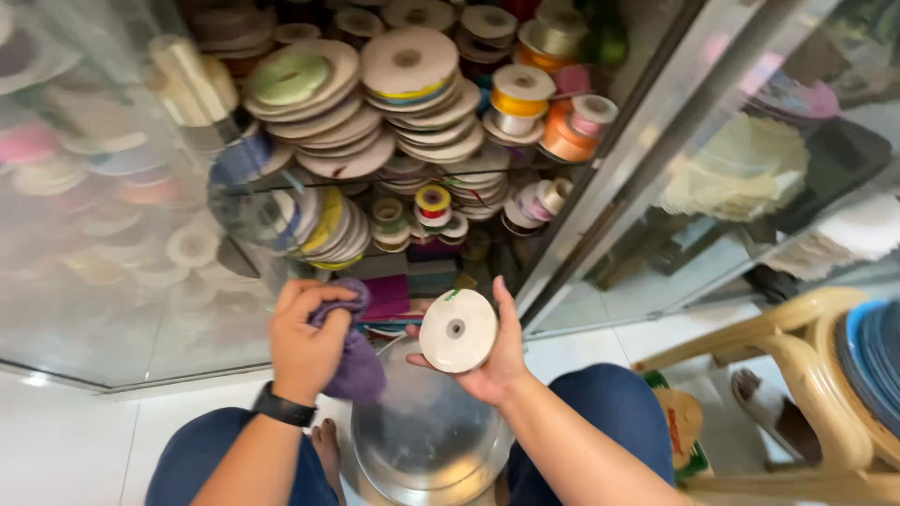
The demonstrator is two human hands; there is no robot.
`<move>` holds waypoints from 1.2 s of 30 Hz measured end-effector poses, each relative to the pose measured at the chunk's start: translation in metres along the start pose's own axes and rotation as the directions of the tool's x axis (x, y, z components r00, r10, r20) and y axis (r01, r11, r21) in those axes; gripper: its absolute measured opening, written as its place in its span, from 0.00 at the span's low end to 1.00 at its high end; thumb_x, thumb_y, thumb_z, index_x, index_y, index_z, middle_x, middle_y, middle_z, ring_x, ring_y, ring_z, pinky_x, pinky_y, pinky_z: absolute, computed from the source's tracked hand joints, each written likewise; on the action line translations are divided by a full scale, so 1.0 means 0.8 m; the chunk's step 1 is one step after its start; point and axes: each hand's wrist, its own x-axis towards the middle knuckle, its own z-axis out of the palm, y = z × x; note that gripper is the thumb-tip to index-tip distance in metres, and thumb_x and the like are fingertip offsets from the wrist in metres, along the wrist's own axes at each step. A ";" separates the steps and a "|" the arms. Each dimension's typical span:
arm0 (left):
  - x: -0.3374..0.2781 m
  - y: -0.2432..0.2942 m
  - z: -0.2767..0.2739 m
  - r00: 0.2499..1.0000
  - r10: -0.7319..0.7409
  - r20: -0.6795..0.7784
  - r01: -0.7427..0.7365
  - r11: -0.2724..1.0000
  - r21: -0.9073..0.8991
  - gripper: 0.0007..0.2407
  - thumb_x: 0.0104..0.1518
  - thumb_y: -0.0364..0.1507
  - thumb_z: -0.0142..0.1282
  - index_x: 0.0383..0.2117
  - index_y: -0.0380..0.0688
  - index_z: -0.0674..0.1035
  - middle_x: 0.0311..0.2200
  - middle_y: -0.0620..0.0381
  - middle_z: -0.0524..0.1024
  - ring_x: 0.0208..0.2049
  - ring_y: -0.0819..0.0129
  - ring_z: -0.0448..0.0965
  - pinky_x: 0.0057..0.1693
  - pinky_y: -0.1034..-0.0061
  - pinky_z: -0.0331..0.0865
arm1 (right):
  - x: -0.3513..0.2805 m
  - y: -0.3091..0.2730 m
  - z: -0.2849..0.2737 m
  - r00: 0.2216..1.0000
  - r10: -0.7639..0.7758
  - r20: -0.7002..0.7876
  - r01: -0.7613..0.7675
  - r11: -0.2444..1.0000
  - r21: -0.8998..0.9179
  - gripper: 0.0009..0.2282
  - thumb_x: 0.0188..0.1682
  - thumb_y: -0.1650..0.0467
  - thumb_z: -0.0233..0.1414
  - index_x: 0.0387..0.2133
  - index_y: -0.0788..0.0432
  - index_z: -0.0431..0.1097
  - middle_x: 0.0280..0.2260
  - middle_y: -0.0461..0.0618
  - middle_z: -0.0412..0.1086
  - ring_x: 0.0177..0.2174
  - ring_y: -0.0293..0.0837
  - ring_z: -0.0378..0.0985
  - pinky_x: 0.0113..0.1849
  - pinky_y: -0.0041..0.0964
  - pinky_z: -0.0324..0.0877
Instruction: The person sits on the floor in front of a glass cabinet filled with spools of ribbon. They use a purple cloth to wipe the spools and the interior shelves of the cabinet, handling the spools one by one and placing them back.
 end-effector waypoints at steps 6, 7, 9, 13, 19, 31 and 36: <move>0.006 -0.015 0.000 0.989 -0.092 -0.118 0.088 0.995 -0.039 0.12 0.49 0.22 0.62 0.33 0.56 0.92 0.36 0.58 0.80 0.43 0.60 0.84 0.56 0.68 0.75 | 0.049 0.002 -0.017 0.993 -0.075 -0.087 0.072 0.996 -0.044 0.15 0.49 0.65 0.62 0.47 0.59 0.81 0.45 0.63 0.82 0.42 0.66 0.88 0.44 0.77 0.81; 0.010 -0.020 -0.002 0.988 -0.087 -0.127 0.082 0.996 -0.043 0.12 0.49 0.22 0.62 0.33 0.56 0.92 0.36 0.58 0.80 0.43 0.60 0.84 0.56 0.68 0.75 | 0.060 -0.002 -0.019 0.994 -0.079 -0.079 0.075 0.996 -0.051 0.15 0.49 0.65 0.62 0.47 0.59 0.81 0.45 0.63 0.82 0.42 0.66 0.88 0.44 0.77 0.81; 0.017 -0.030 -0.007 0.971 -0.108 -0.215 0.102 0.994 -0.039 0.12 0.50 0.22 0.62 0.35 0.57 0.92 0.37 0.60 0.80 0.44 0.64 0.83 0.58 0.70 0.73 | 0.087 -0.011 -0.021 0.980 -0.162 -0.115 0.132 0.964 -0.233 0.17 0.48 0.63 0.67 0.45 0.61 0.83 0.43 0.62 0.84 0.39 0.60 0.89 0.42 0.62 0.85; 0.019 -0.031 -0.009 0.974 -0.077 -0.212 0.066 0.996 -0.058 0.12 0.51 0.21 0.61 0.36 0.55 0.92 0.37 0.55 0.78 0.44 0.61 0.81 0.57 0.70 0.72 | 0.114 -0.019 0.006 0.928 -0.332 -0.170 0.249 0.891 -0.379 0.15 0.52 0.58 0.66 0.49 0.49 0.82 0.38 0.55 0.80 0.31 0.51 0.87 0.25 0.42 0.81; 0.015 -0.024 -0.012 0.964 -0.102 -0.245 0.085 0.993 -0.078 0.12 0.50 0.22 0.62 0.35 0.55 0.92 0.37 0.56 0.79 0.44 0.61 0.82 0.56 0.70 0.72 | 0.117 -0.025 0.065 0.950 -0.312 -0.022 0.294 0.913 -0.282 0.12 0.57 0.59 0.64 0.44 0.46 0.70 0.40 0.46 0.75 0.34 0.48 0.83 0.33 0.37 0.85; 0.012 -0.027 -0.009 0.969 -0.143 -0.203 0.131 0.989 -0.067 0.11 0.50 0.23 0.63 0.35 0.54 0.92 0.36 0.57 0.80 0.43 0.60 0.83 0.55 0.70 0.73 | 0.180 -0.040 0.144 0.963 -0.256 0.079 0.259 0.966 -0.026 0.16 0.59 0.65 0.61 0.54 0.52 0.63 0.50 0.44 0.66 0.48 0.51 0.81 0.45 0.37 0.84; 0.023 -0.020 -0.008 0.961 -0.179 -0.209 0.156 0.980 -0.125 0.12 0.50 0.22 0.61 0.36 0.52 0.92 0.37 0.56 0.79 0.42 0.64 0.80 0.55 0.71 0.71 | 0.183 -0.052 0.176 0.943 -0.327 0.061 0.309 0.930 0.197 0.14 0.60 0.70 0.59 0.53 0.60 0.63 0.50 0.52 0.66 0.54 0.59 0.78 0.56 0.51 0.83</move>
